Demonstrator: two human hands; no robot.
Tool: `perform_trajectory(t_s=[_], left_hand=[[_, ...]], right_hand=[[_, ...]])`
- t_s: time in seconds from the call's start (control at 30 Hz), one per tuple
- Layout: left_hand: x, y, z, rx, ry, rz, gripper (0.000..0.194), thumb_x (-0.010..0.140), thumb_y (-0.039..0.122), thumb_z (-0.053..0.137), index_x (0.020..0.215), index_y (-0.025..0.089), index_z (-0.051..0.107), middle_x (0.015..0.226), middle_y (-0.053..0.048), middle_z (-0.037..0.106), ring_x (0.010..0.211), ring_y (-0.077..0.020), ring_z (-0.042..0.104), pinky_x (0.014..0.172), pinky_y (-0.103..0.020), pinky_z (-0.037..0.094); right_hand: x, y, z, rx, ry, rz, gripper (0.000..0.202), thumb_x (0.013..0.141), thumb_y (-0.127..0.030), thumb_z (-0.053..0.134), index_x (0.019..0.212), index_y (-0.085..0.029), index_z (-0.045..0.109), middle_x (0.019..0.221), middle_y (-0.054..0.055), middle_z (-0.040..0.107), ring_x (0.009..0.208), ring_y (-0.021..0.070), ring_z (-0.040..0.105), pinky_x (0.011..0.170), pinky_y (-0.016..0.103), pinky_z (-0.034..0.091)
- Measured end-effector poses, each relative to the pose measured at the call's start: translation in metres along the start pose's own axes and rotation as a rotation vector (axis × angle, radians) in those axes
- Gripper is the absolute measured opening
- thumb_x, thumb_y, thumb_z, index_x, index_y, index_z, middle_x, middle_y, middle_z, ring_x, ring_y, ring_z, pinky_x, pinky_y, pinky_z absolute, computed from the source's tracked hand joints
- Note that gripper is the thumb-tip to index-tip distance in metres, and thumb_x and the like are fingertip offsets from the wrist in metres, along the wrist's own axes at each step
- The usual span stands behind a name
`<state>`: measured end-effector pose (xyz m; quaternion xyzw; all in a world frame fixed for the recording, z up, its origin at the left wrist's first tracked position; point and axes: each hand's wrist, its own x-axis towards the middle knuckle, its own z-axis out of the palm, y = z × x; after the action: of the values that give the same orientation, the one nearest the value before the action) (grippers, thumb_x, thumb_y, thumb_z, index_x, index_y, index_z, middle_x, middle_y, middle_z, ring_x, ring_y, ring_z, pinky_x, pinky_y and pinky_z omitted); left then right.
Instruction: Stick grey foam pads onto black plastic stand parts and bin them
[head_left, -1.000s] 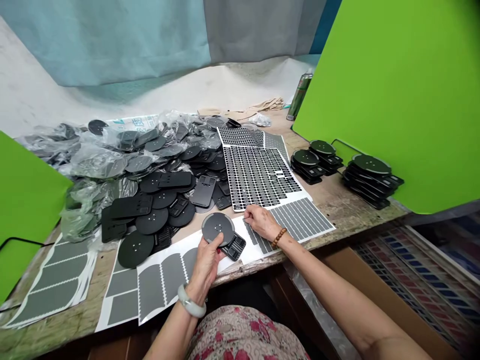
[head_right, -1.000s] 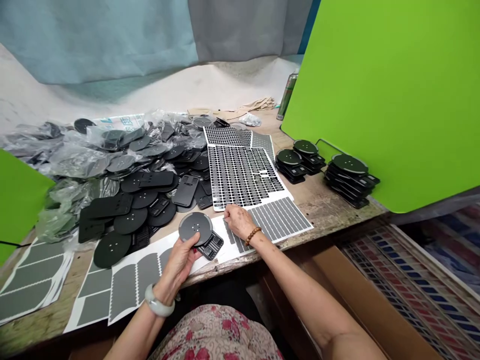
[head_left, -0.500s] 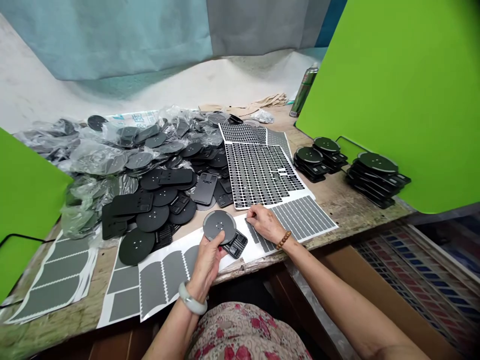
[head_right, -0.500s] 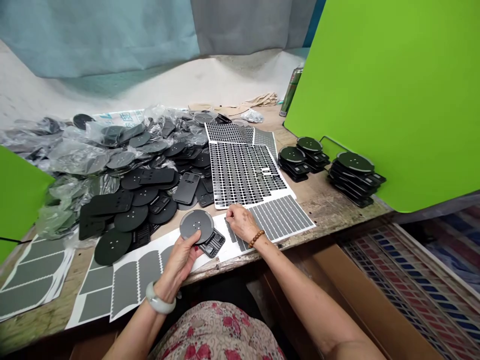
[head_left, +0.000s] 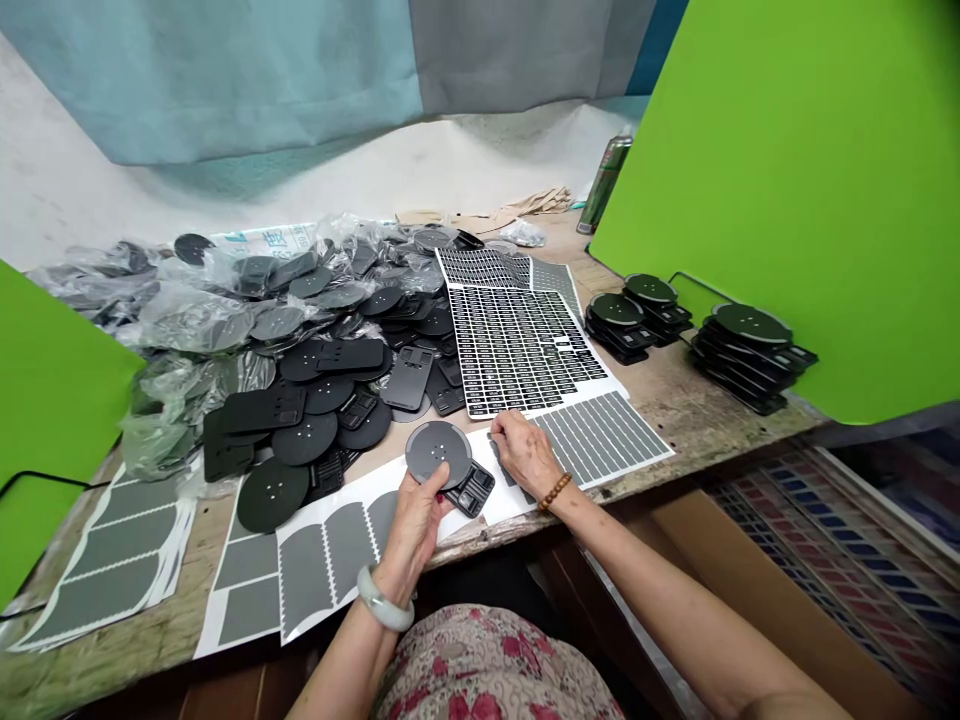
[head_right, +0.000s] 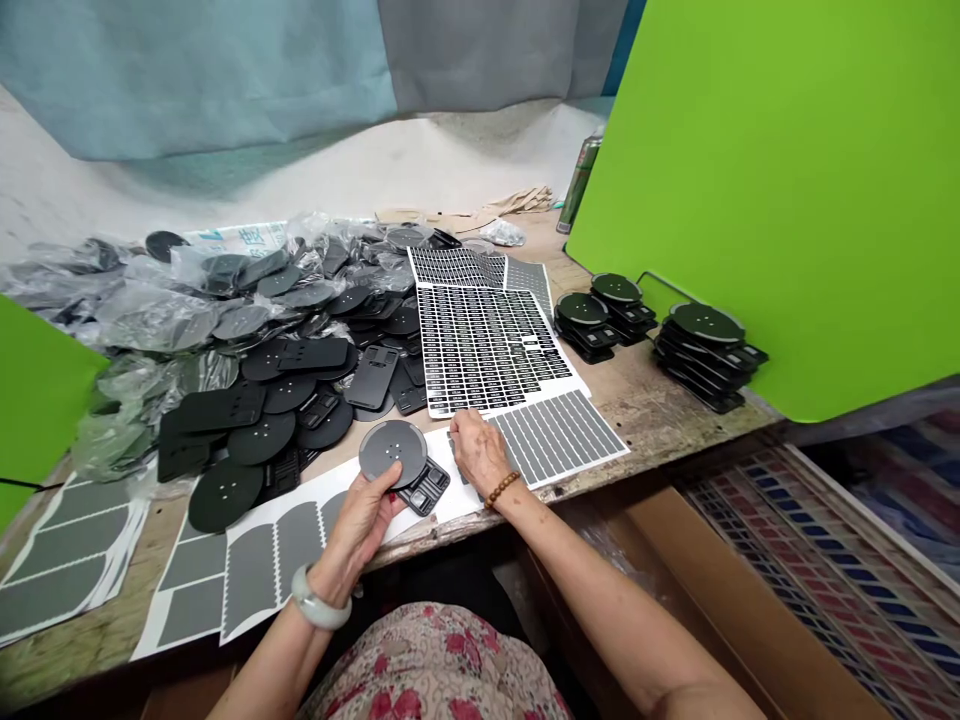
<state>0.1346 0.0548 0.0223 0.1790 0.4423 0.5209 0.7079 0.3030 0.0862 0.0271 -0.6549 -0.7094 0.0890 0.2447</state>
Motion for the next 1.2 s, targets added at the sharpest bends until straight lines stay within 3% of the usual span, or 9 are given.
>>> perform_trajectory(t_s=[0.17, 0.3, 0.53, 0.63, 0.77, 1.0, 1.2], left_hand=[[-0.001, 0.0, 0.0, -0.012, -0.016, -0.004, 0.041, 0.069, 0.014, 0.073, 0.107, 0.02, 0.059, 0.098, -0.005, 0.07, 0.086, -0.017, 0.066, 0.08, -0.034, 0.053], [-0.001, 0.003, -0.001, -0.025, -0.032, -0.017, 0.039, 0.071, 0.012, 0.071, 0.108, 0.019, 0.059, 0.1, -0.006, 0.07, 0.089, -0.0181, 0.066, 0.082, -0.036, 0.053], [-0.013, 0.018, -0.008, -0.157, -0.058, -0.035, 0.035, 0.077, 0.013, 0.066, 0.111, 0.017, 0.059, 0.105, -0.008, 0.07, 0.096, -0.0205, 0.065, 0.089, -0.041, 0.051], [-0.023, 0.026, -0.011, -0.132, -0.071, 0.008, 0.036, 0.078, 0.015, 0.066, 0.113, 0.017, 0.059, 0.105, -0.007, 0.07, 0.096, -0.0206, 0.065, 0.088, -0.039, 0.051], [-0.034, 0.035, -0.013, -0.117, -0.096, 0.069, 0.035, 0.078, 0.016, 0.067, 0.112, 0.018, 0.061, 0.104, -0.006, 0.071, 0.092, -0.0177, 0.066, 0.087, -0.037, 0.052], [-0.041, 0.036, -0.017, -0.17, -0.023, 0.121, 0.026, 0.077, 0.011, 0.067, 0.102, 0.018, 0.064, 0.098, -0.004, 0.072, 0.089, -0.0144, 0.066, 0.088, -0.034, 0.052], [-0.044, 0.034, -0.024, -0.194, 0.042, 0.149, 0.018, 0.075, 0.012, 0.068, 0.092, 0.017, 0.065, 0.092, -0.004, 0.073, 0.085, -0.0155, 0.067, 0.087, -0.038, 0.052]], right_hand=[[0.005, 0.003, 0.001, -0.054, -0.05, -0.028, 0.018, 0.082, -0.007, 0.039, 0.082, -0.017, 0.053, 0.082, 0.006, 0.057, 0.067, 0.0167, 0.049, 0.062, 0.028, 0.031], [0.015, 0.01, -0.002, 0.033, -0.04, -0.027, 0.016, 0.081, -0.007, 0.039, 0.076, -0.018, 0.05, 0.076, 0.004, 0.057, 0.066, 0.0153, 0.05, 0.063, 0.027, 0.034], [0.002, 0.007, -0.021, 0.774, -0.039, 0.282, 0.009, 0.082, -0.027, 0.049, 0.078, -0.02, 0.047, 0.055, -0.005, 0.054, 0.046, 0.0107, 0.05, 0.05, 0.023, 0.04], [-0.015, -0.005, -0.028, 0.963, -0.031, 0.269, 0.015, 0.08, -0.032, 0.056, 0.078, -0.018, 0.049, 0.059, -0.002, 0.059, 0.052, 0.0103, 0.052, 0.054, 0.024, 0.043], [-0.035, -0.022, -0.028, 1.142, -0.131, 0.257, 0.019, 0.079, -0.034, 0.061, 0.076, -0.017, 0.052, 0.062, -0.002, 0.059, 0.055, 0.0094, 0.051, 0.056, 0.023, 0.041], [-0.059, -0.043, -0.023, 1.271, -0.296, 0.288, 0.018, 0.079, -0.032, 0.061, 0.075, -0.018, 0.052, 0.063, -0.002, 0.06, 0.057, 0.0097, 0.051, 0.057, 0.023, 0.04], [-0.068, -0.052, -0.02, 1.251, -0.339, 0.274, 0.017, 0.081, -0.031, 0.059, 0.075, -0.017, 0.051, 0.064, -0.002, 0.06, 0.057, 0.0091, 0.051, 0.058, 0.023, 0.04]])
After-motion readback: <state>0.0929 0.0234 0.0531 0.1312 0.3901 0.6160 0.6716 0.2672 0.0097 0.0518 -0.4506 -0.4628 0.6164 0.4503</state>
